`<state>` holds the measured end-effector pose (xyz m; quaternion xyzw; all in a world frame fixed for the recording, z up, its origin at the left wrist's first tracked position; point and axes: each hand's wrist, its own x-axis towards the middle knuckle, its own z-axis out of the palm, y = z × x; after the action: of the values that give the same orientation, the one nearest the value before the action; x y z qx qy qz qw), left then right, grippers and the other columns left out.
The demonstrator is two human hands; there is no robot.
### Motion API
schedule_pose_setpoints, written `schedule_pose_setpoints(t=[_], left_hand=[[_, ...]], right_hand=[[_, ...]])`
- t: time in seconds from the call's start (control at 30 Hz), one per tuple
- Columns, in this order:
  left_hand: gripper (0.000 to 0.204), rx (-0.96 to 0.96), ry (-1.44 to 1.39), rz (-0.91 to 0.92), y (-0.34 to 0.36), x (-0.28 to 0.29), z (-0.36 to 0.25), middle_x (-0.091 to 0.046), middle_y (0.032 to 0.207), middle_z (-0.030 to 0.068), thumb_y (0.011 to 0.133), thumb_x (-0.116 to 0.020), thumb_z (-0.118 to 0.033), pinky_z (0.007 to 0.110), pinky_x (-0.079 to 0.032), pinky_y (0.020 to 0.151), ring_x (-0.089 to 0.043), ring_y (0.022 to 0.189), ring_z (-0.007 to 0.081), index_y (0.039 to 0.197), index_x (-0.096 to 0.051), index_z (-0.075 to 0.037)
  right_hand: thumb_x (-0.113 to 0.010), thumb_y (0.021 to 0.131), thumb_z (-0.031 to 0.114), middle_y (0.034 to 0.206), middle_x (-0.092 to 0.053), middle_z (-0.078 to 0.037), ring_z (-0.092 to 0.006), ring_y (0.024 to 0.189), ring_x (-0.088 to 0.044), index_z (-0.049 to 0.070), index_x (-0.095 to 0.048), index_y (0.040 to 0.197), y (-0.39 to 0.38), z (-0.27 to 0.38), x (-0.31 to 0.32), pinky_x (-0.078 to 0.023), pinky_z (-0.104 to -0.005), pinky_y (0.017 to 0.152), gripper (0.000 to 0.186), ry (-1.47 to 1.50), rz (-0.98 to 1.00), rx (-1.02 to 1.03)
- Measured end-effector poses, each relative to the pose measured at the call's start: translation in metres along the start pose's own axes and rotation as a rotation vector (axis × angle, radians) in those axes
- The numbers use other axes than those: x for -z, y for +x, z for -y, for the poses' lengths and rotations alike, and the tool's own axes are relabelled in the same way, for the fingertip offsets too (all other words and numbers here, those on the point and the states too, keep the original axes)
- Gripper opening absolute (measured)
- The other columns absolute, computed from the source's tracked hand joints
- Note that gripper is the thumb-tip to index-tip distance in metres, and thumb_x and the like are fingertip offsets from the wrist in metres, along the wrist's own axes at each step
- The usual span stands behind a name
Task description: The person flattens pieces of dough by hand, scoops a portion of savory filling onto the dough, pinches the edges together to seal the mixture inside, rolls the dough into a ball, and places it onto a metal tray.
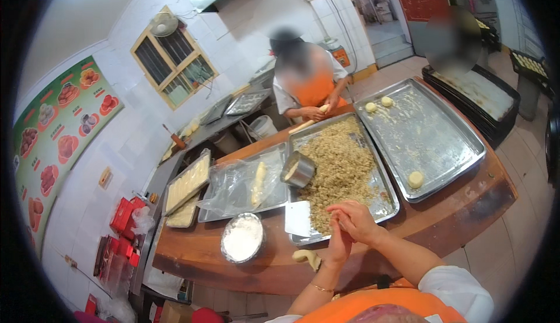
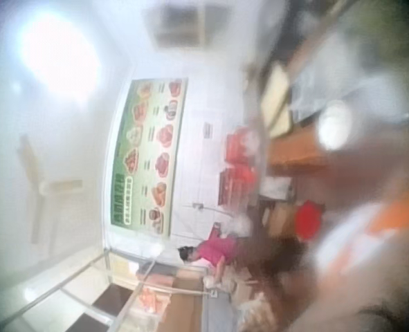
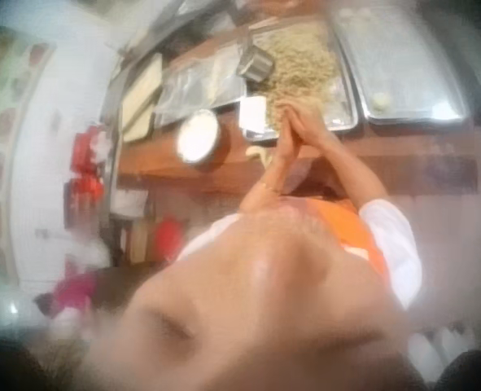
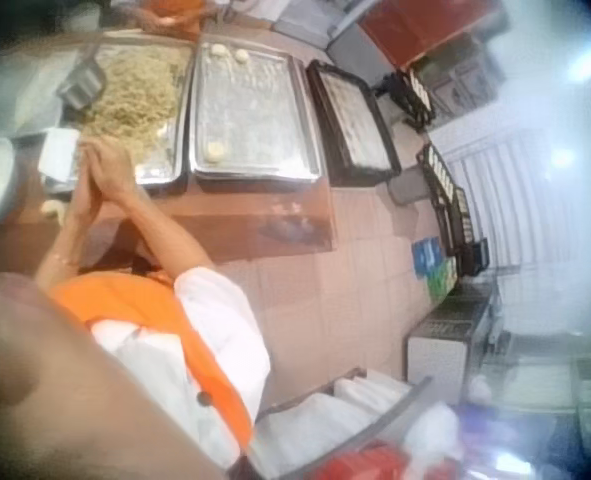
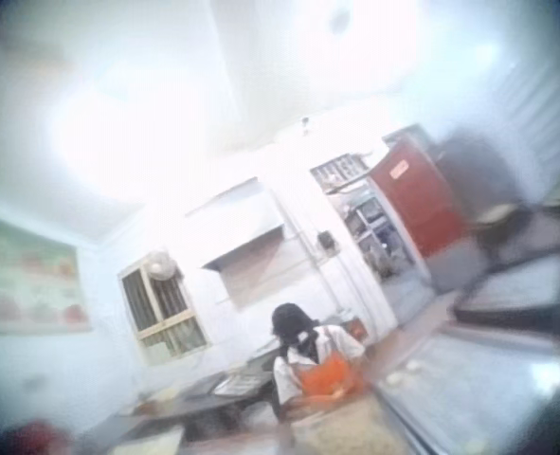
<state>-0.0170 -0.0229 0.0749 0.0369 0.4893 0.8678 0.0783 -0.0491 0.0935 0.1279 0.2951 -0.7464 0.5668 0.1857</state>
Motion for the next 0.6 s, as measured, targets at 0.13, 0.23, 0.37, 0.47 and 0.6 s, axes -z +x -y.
schedule_pose_setpoints(t=[0.13,0.23,0.37,0.47,0.6], left_hand=[[0.048,0.093,0.009,0.139,0.007,-0.008,0.005,-0.057,0.093,-0.0046,0.103,-0.032,-0.057,0.021,-0.039,0.060,-0.050,0.071,0.0052,0.131,-0.045,-0.020],[0.046,0.102,0.033,0.014,0.006,-0.017,0.014,-0.055,0.089,-0.0061,0.102,-0.034,-0.058,0.020,-0.035,0.054,-0.048,0.067,0.0037,0.125,-0.047,-0.020],[0.044,0.015,0.051,0.005,0.001,-0.042,0.011,-0.052,0.085,-0.0076,0.102,-0.034,-0.059,0.019,-0.029,0.050,-0.042,0.060,0.0022,0.120,-0.048,-0.021],[0.047,0.101,0.042,0.058,0.004,-0.024,0.013,-0.052,0.086,-0.0075,0.101,-0.034,-0.061,0.019,-0.028,0.049,-0.040,0.058,0.0017,0.122,-0.047,-0.020],[0.051,0.049,0.057,0.026,0.000,-0.018,0.019,-0.053,0.091,-0.0054,0.100,-0.038,-0.061,0.019,-0.029,0.049,-0.043,0.060,0.0031,0.131,-0.042,-0.020]], right_hand=[[-0.054,0.094,0.016,0.098,-0.071,-0.012,-0.0306,0.095,-0.065,0.007,-0.064,0.119,0.000,0.005,0.011,-0.047,-0.0424,0.087,0.029,0.257,-0.192,0.002],[-0.055,0.094,0.017,0.094,-0.072,-0.009,-0.0274,0.092,-0.066,0.007,-0.060,0.128,-0.010,-0.004,0.025,-0.047,-0.0408,0.088,0.036,0.053,0.003,0.008],[-0.053,0.097,0.023,0.091,-0.073,-0.007,-0.0271,0.093,-0.066,0.006,-0.059,0.130,-0.019,-0.007,0.026,-0.046,-0.0389,0.090,0.037,0.172,-0.097,-0.153],[-0.051,0.100,0.025,0.091,-0.073,-0.007,-0.0267,0.096,-0.065,0.005,-0.060,0.127,-0.010,0.006,0.021,-0.046,-0.0380,0.092,0.036,0.251,-0.180,-0.059],[-0.051,0.101,0.027,0.091,-0.074,-0.005,-0.0184,0.104,-0.065,0.002,-0.058,0.130,-0.016,0.005,0.022,-0.046,-0.0349,0.098,0.039,0.175,0.009,-0.202]])
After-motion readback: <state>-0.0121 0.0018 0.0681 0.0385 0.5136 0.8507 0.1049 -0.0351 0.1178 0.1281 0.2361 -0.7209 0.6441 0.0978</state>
